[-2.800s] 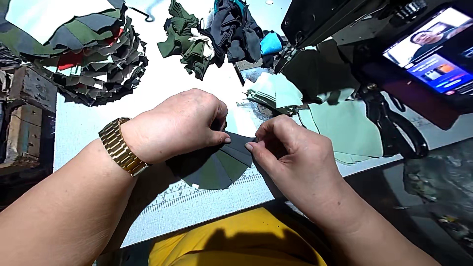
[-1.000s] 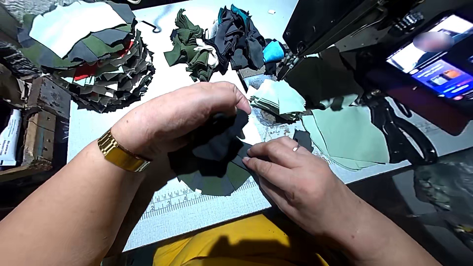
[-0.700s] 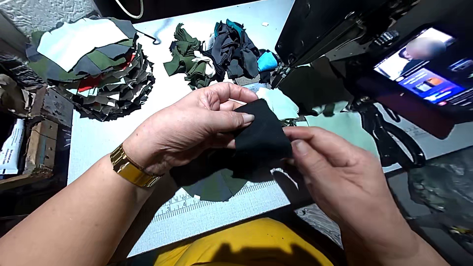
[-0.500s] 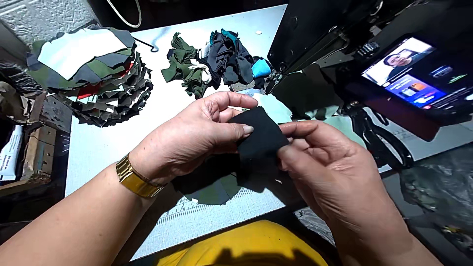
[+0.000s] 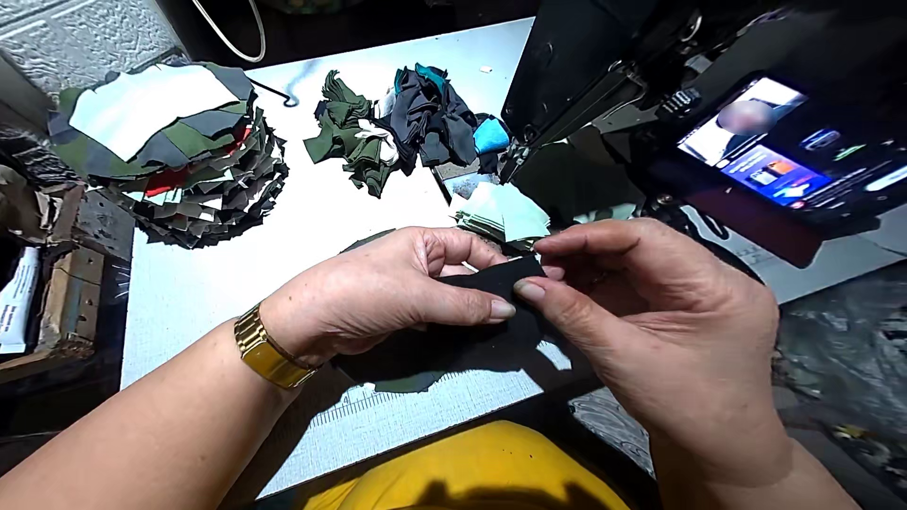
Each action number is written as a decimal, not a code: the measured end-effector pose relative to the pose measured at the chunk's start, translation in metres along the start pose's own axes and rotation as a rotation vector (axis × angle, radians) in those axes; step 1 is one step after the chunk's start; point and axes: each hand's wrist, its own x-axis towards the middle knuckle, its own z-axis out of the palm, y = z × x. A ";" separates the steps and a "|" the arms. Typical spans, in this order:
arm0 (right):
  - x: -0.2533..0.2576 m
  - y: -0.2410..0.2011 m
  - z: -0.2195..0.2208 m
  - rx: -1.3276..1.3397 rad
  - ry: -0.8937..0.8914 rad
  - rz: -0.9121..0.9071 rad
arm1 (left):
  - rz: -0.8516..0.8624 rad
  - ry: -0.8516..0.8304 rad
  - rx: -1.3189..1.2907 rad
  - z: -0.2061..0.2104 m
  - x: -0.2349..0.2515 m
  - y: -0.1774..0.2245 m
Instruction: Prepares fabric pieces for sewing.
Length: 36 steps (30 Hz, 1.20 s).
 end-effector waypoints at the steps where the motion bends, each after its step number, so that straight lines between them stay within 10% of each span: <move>1: -0.001 0.002 0.000 -0.040 0.005 -0.033 | -0.009 0.004 0.003 0.001 0.001 0.000; 20: -0.009 -0.008 0.002 -0.342 0.046 -0.286 | 0.021 0.036 -0.732 0.014 0.007 -0.009; 36: -0.009 -0.010 0.014 -0.396 -0.043 -0.170 | 0.063 0.025 -0.779 0.026 0.004 -0.010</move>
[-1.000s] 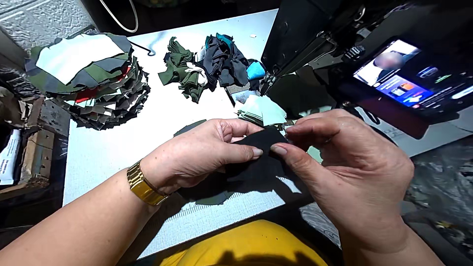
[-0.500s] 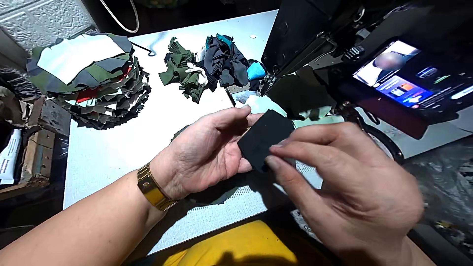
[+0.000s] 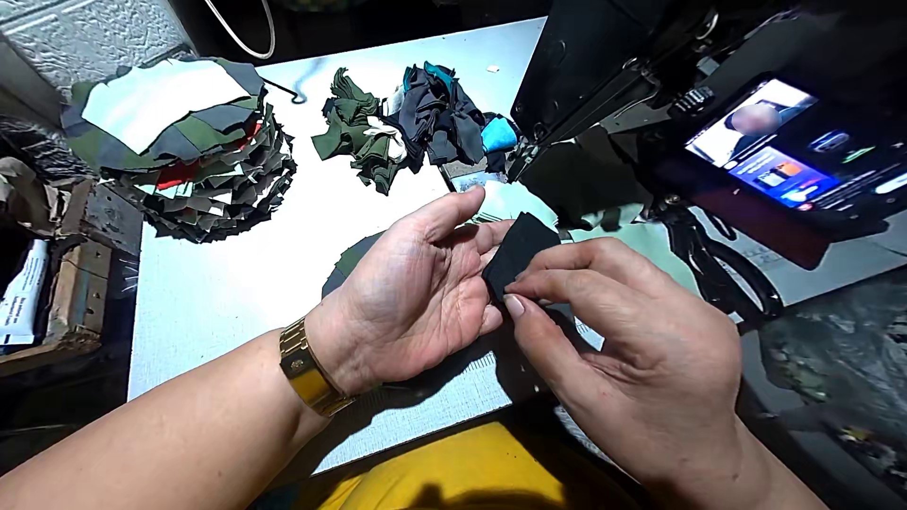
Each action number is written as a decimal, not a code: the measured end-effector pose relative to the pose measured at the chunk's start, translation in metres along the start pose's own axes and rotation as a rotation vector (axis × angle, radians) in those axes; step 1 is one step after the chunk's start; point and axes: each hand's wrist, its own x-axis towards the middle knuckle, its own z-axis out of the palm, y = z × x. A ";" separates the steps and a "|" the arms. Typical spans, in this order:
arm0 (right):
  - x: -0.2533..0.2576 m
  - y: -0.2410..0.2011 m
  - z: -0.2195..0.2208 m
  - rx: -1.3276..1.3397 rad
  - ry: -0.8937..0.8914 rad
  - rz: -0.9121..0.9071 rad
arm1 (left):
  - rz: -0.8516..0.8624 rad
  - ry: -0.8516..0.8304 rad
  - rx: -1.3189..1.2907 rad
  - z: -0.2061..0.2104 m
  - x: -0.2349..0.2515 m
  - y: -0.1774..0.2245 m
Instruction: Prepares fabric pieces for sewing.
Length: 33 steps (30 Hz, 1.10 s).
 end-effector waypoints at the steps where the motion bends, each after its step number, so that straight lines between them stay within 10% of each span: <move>1: 0.000 -0.001 0.001 0.000 0.000 0.001 | 0.001 0.000 -0.005 0.001 -0.001 0.000; 18: 0.003 0.001 -0.001 0.141 -0.030 0.151 | 0.025 0.018 0.022 0.001 0.000 -0.002; 26: 0.010 0.016 -0.018 0.649 0.111 0.425 | -0.011 0.067 0.359 -0.002 0.006 0.001; 33: 0.011 0.022 -0.021 0.709 0.127 0.305 | 0.023 0.086 0.330 0.002 0.003 0.000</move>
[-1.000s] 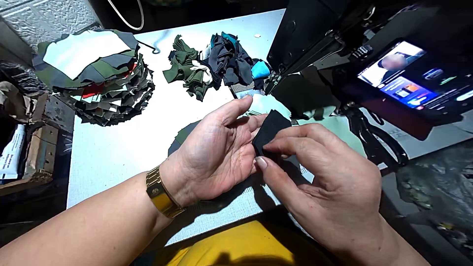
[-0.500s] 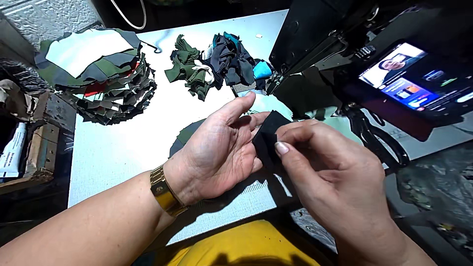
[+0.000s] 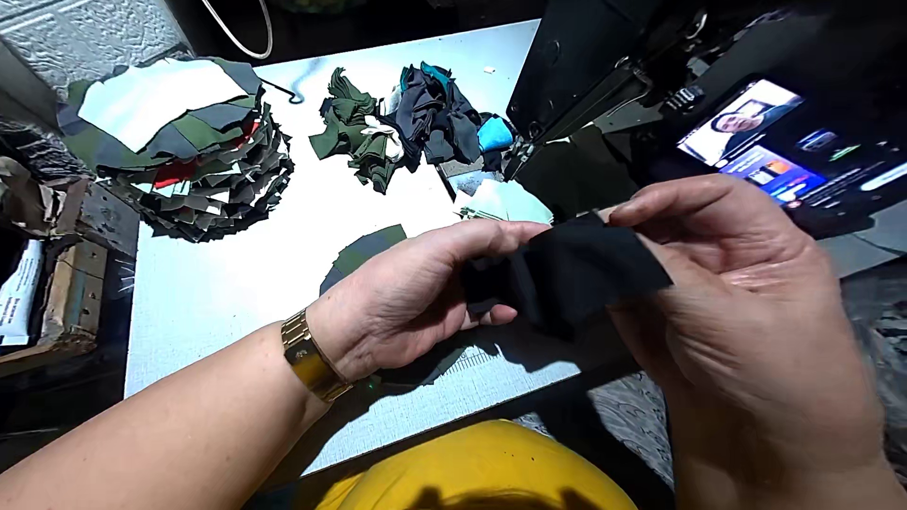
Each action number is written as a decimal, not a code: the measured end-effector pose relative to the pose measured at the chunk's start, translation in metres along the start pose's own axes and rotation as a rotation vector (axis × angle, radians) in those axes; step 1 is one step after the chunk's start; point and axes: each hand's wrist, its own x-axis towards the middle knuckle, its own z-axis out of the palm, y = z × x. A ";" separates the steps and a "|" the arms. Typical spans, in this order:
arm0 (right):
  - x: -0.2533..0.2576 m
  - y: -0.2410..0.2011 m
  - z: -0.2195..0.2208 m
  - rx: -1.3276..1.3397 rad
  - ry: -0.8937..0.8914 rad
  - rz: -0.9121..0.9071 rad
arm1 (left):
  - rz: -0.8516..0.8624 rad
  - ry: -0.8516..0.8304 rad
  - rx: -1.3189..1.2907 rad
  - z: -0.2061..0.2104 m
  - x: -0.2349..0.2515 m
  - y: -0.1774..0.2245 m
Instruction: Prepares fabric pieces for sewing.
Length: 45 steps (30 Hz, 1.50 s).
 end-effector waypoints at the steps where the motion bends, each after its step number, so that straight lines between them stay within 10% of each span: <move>1: -0.002 -0.001 0.003 -0.071 -0.014 -0.031 | -0.019 -0.020 -0.041 0.000 0.000 -0.001; 9: -0.011 -0.005 0.024 -0.453 -0.081 -0.233 | -0.025 -0.127 0.073 -0.003 0.001 -0.003; 25: 0.007 0.001 -0.019 0.058 0.066 0.029 | 0.271 0.188 0.590 -0.020 0.000 0.015; 45: -0.003 -0.021 0.010 -0.249 -0.184 -0.091 | 0.331 -0.144 0.797 -0.013 -0.003 0.014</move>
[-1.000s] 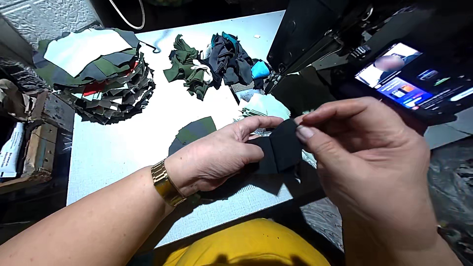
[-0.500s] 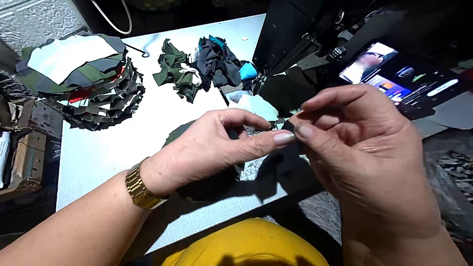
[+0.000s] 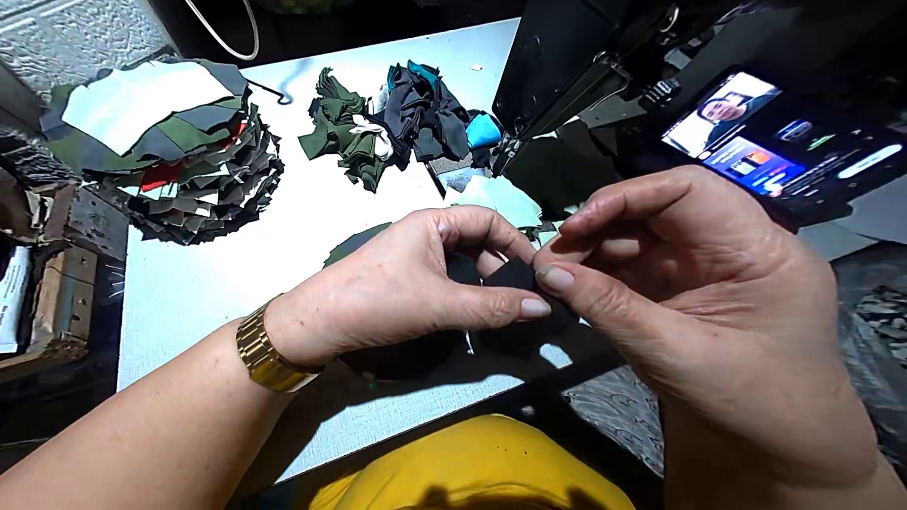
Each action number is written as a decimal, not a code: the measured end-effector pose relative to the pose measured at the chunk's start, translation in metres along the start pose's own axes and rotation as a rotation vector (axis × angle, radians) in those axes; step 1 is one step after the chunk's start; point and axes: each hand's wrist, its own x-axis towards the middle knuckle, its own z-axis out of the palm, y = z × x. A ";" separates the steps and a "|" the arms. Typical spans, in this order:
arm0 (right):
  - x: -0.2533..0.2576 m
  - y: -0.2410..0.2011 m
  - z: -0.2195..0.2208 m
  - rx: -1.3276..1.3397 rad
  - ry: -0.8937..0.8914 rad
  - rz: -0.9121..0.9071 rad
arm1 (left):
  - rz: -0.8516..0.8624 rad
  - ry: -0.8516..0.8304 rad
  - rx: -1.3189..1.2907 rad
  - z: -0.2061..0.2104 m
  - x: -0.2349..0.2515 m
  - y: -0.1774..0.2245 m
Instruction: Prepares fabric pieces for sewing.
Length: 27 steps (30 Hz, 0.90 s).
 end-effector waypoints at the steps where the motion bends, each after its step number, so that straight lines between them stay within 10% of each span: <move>1: -0.001 -0.001 0.000 -0.018 -0.002 -0.011 | -0.003 0.001 0.012 0.001 0.000 0.000; 14: -0.009 0.023 0.013 0.474 -0.151 0.354 | -0.034 0.212 -0.155 -0.001 -0.002 0.004; 27: -0.001 0.020 0.013 0.420 0.174 0.269 | -0.098 0.201 -0.132 -0.019 -0.004 0.003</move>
